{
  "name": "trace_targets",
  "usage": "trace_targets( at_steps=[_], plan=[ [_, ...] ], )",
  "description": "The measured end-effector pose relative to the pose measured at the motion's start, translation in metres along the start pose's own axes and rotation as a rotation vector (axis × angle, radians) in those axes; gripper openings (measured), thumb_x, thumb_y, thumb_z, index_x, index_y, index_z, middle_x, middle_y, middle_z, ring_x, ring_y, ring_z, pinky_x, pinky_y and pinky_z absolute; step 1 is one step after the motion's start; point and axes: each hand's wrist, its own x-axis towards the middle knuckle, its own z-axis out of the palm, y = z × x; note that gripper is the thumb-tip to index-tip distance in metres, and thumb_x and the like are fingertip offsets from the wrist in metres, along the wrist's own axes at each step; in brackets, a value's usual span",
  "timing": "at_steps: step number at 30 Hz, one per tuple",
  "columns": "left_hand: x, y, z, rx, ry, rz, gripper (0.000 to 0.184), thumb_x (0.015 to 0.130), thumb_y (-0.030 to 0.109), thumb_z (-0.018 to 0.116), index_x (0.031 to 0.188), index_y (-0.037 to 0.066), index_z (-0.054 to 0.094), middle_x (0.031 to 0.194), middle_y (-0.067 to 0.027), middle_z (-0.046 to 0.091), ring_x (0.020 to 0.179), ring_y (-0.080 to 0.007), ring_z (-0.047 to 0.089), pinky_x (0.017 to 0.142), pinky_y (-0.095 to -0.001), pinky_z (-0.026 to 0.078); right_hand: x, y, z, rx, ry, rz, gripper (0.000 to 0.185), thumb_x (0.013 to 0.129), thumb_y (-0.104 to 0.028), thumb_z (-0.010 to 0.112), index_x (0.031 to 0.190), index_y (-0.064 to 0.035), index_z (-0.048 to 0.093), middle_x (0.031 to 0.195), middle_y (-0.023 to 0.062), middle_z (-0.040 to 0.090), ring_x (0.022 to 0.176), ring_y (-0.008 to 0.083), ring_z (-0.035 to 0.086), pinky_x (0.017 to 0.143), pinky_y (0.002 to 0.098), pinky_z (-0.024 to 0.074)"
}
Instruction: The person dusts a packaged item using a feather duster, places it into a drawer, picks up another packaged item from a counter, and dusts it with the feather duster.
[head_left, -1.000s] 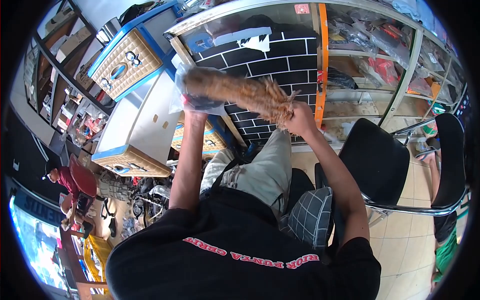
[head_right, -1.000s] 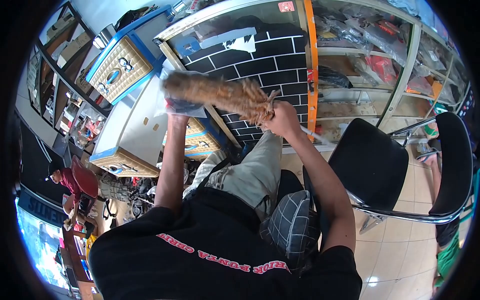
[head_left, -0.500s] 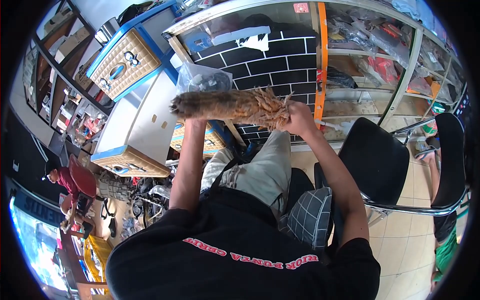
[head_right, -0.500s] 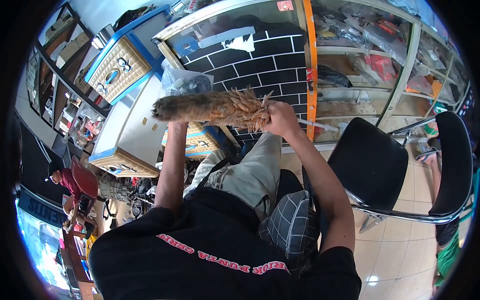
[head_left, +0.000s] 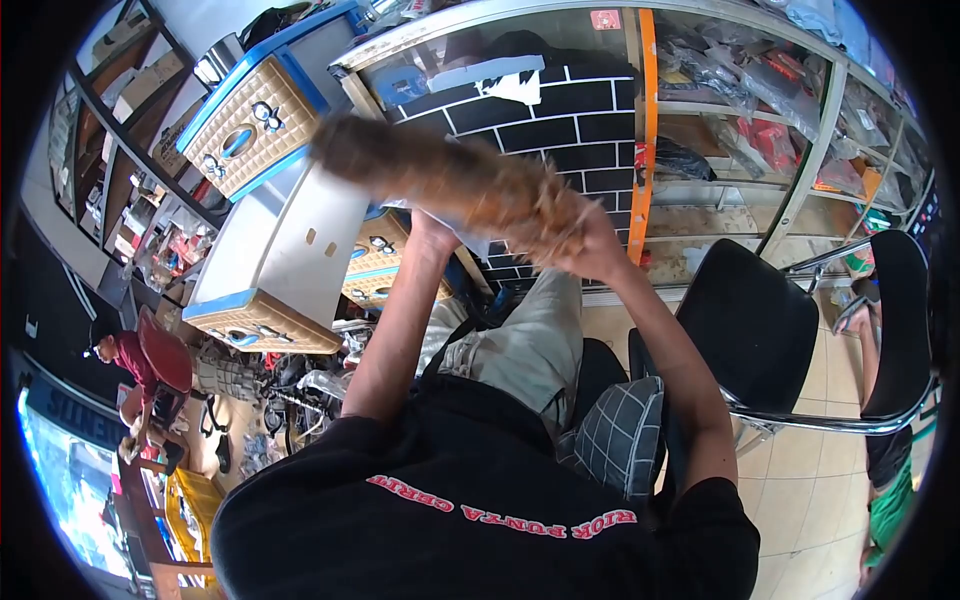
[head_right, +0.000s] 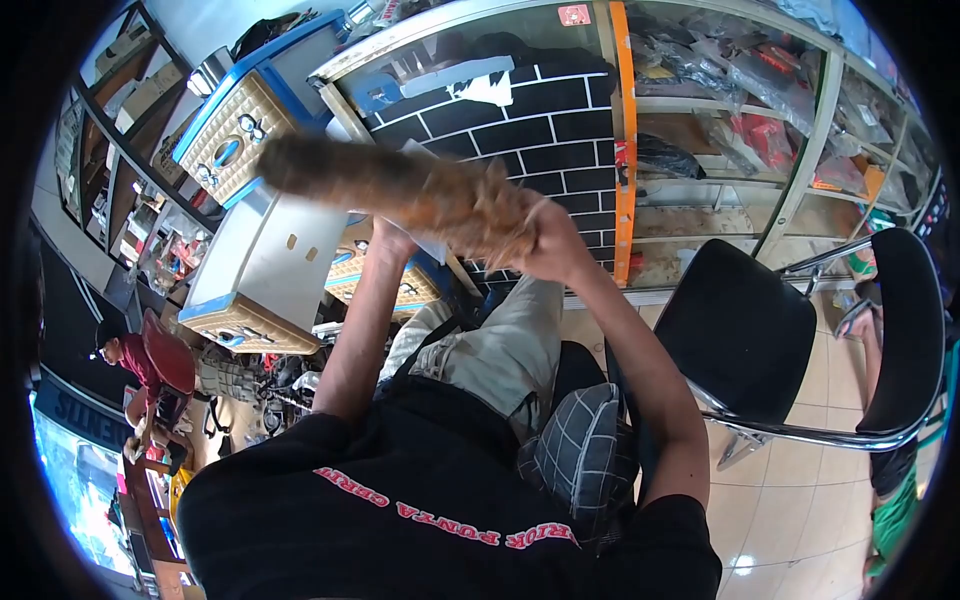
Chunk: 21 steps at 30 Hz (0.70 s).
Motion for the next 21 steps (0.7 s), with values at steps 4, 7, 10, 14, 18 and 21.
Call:
trace_targets(
  at_steps=[4, 7, 10, 14, 18, 21],
  plan=[
    [-0.031, -0.042, 0.043, 0.565, 0.038, 0.124, 0.046, 0.091, 0.037, 0.047, 0.122, 0.004, 0.042, 0.12, -0.0111, 0.049, 0.109, -0.0227, 0.049, 0.095, -0.0384, 0.04, -0.01, -0.013, 0.013, -0.405, 0.004, -0.176, 0.065, 0.064, -0.029, 0.072, 0.117, 0.0009, 0.049, 0.098, 0.0166, 0.056, 0.088, 0.0338, 0.059, 0.078, 0.0325, 0.0479],
    [-0.031, -0.045, 0.058, 1.09, 0.115, 0.294, 0.052, 0.087, 0.024, 0.058, 0.127, 0.001, 0.035, 0.122, -0.0128, 0.046, 0.11, -0.0224, 0.049, 0.093, -0.0353, 0.042, -0.011, -0.024, 0.009, -0.429, 0.016, -0.081, 0.061, 0.065, -0.03, 0.071, 0.113, 0.0019, 0.051, 0.095, 0.0183, 0.055, 0.086, 0.0357, 0.058, 0.078, 0.0332, 0.0475],
    [-0.012, -0.027, 0.042, 0.529, 0.037, -0.075, 0.045, 0.091, 0.03, 0.047, 0.125, 0.001, 0.041, 0.125, -0.0138, 0.046, 0.113, -0.0246, 0.048, 0.096, -0.0383, 0.04, -0.006, -0.005, 0.004, -0.158, 0.11, -0.115, 0.052, 0.062, -0.022, 0.073, 0.106, 0.0001, 0.054, 0.093, 0.0137, 0.056, 0.084, 0.0324, 0.058, 0.071, 0.0332, 0.047],
    [0.01, -0.031, 0.055, 0.24, 0.175, -0.224, 0.045, 0.095, 0.035, 0.035, 0.124, 0.002, 0.045, 0.119, -0.0128, 0.054, 0.108, -0.0248, 0.052, 0.097, -0.0406, 0.038, -0.023, 0.025, 0.001, -0.509, 0.291, -0.313, 0.041, 0.079, -0.016, 0.065, 0.114, -0.0021, 0.05, 0.111, 0.0084, 0.055, 0.101, 0.0189, 0.054, 0.088, 0.0331, 0.0446],
    [-0.002, -0.05, 0.054, 0.505, 0.368, -0.271, 0.049, 0.089, 0.041, 0.05, 0.124, 0.007, 0.048, 0.109, -0.009, 0.058, 0.101, -0.0236, 0.055, 0.09, -0.0437, 0.043, -0.026, 0.042, -0.013, 0.655, 0.293, 0.388, 0.056, 0.085, -0.024, 0.062, 0.131, -0.0033, 0.038, 0.126, 0.0061, 0.046, 0.112, 0.0164, 0.046, 0.093, 0.0341, 0.0407],
    [-0.004, -0.069, 0.042, 0.479, 0.301, -0.31, 0.052, 0.086, 0.048, 0.053, 0.117, 0.007, 0.053, 0.111, -0.0083, 0.058, 0.102, -0.0228, 0.054, 0.092, -0.0426, 0.041, -0.029, 0.034, -0.011, 0.548, 0.318, 0.41, 0.055, 0.087, -0.024, 0.059, 0.133, -0.0034, 0.036, 0.13, 0.0059, 0.044, 0.114, 0.0159, 0.043, 0.096, 0.0319, 0.0366]
  ],
)
